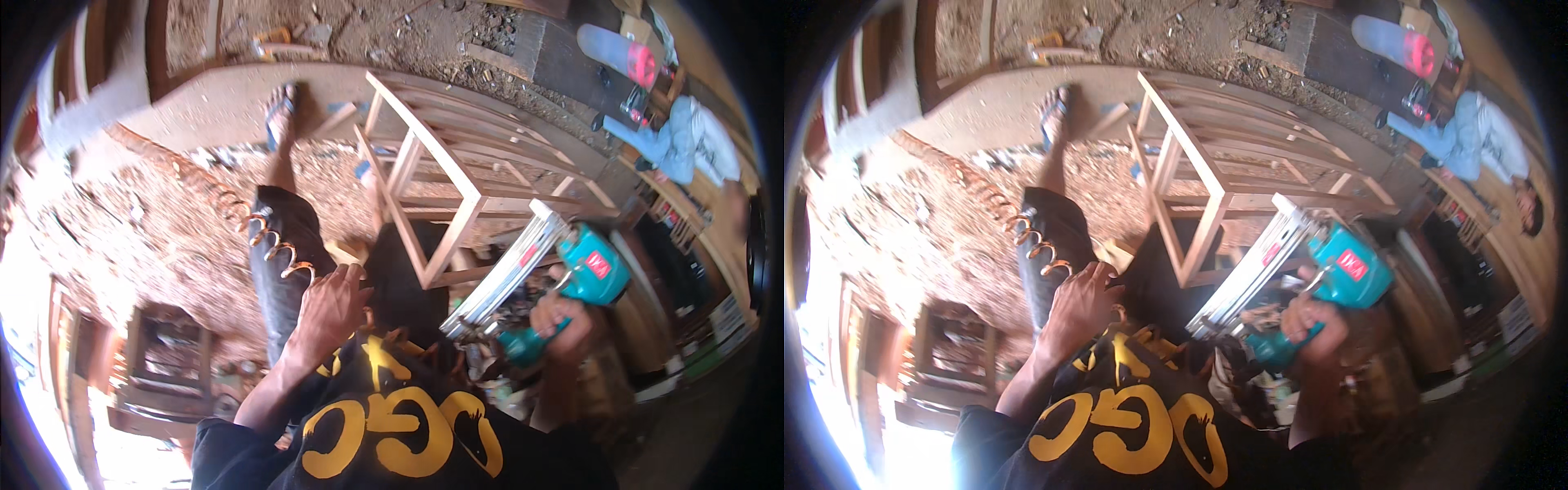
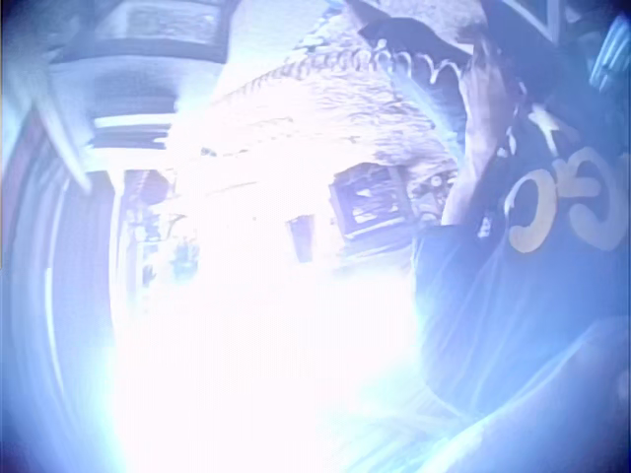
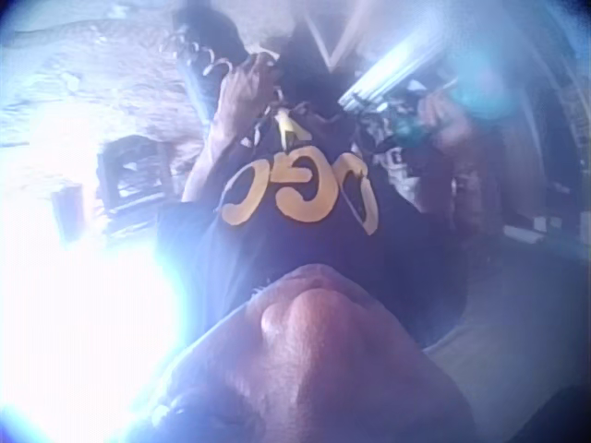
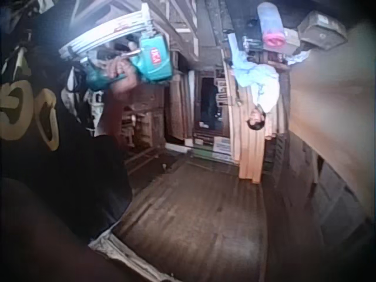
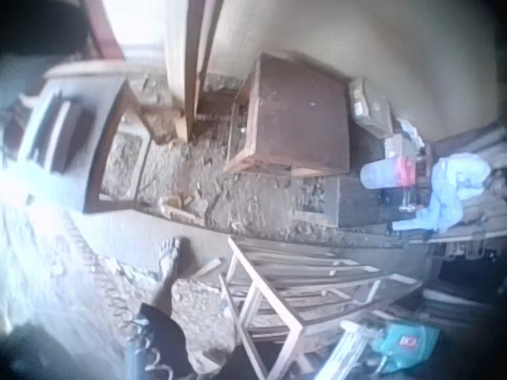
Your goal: The person assembles a wooden frame using a nail gun. They position wooden pieces, align them, and fasten them together with nails. The person adjusts the frame and continues nailing joints to complete the structure.
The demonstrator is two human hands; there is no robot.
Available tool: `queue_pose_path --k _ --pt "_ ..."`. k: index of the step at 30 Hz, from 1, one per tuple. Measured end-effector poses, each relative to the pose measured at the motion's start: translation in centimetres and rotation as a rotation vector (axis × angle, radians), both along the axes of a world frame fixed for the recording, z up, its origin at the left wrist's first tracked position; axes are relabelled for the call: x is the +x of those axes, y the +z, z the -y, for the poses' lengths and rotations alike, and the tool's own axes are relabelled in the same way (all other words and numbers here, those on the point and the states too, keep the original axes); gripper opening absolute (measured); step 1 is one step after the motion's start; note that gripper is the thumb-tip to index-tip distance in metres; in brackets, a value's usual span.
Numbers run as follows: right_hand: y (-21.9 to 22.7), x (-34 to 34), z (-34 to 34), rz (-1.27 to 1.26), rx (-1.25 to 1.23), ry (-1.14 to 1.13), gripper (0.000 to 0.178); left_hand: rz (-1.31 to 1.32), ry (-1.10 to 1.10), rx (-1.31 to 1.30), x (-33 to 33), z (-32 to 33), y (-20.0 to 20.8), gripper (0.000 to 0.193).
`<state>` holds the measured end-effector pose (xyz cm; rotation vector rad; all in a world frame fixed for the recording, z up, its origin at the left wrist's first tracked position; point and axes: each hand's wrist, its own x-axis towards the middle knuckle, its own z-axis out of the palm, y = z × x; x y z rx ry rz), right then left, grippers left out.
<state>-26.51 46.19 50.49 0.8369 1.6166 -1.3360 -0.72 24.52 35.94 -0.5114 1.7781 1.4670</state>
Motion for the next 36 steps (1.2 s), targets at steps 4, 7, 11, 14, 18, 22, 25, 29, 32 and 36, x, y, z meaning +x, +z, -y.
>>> queue_pose_path --k 4,7,11,14,18,22,25,29,32,36 --pt "0.0 10.4 0.6 -0.022 -0.042 -0.343 0.021 0.064 -0.03 -0.088 1.0 6.1 -1.6 0.029" --pt "-0.3 18.3 1.6 -0.064 -0.029 -0.759 0.019 0.013 -0.138 -0.134 1.5 10.1 -3.4 0.024" --pt "-2.3 27.3 2.4 -0.155 -0.093 -1.095 0.018 -0.084 -0.165 -0.084 2.2 12.7 -7.0 0.021" --pt "-5.2 32.5 2.7 -0.212 -0.064 -1.279 0.009 -0.162 -0.175 -0.025 0.4 13.8 -11.2 0.024" --pt "-13.5 38.0 3.3 -0.317 0.037 -1.391 0.042 -0.74 -0.276 -0.274 -6.9 13.7 -18.0 0.032" --pt "-27.4 40.2 2.7 -0.354 -0.03 -1.651 0.04 -0.978 -0.286 -0.183 -16.4 10.4 -22.2 0.045" --pt "-39.0 40.2 1.5 -0.358 0.015 -1.729 0.038 -0.879 0.014 0.168 -20.0 6.1 -24.0 0.05" --pt "-52.4 39.2 -0.7 -0.335 -0.002 -1.79 0.012 -0.824 0.21 0.624 -23.7 1.9 -24.1 0.053" --pt "-59.2 39.1 -1.8 -0.292 0.07 -1.632 0.009 -1.058 0.021 0.845 -26.5 1.0 -22.8 0.053" --pt "-64.2 37.7 -2.9 -0.225 0.267 -1.174 0.01 -0.965 -0.261 1.091 -28.0 0.9 -20.8 0.058"
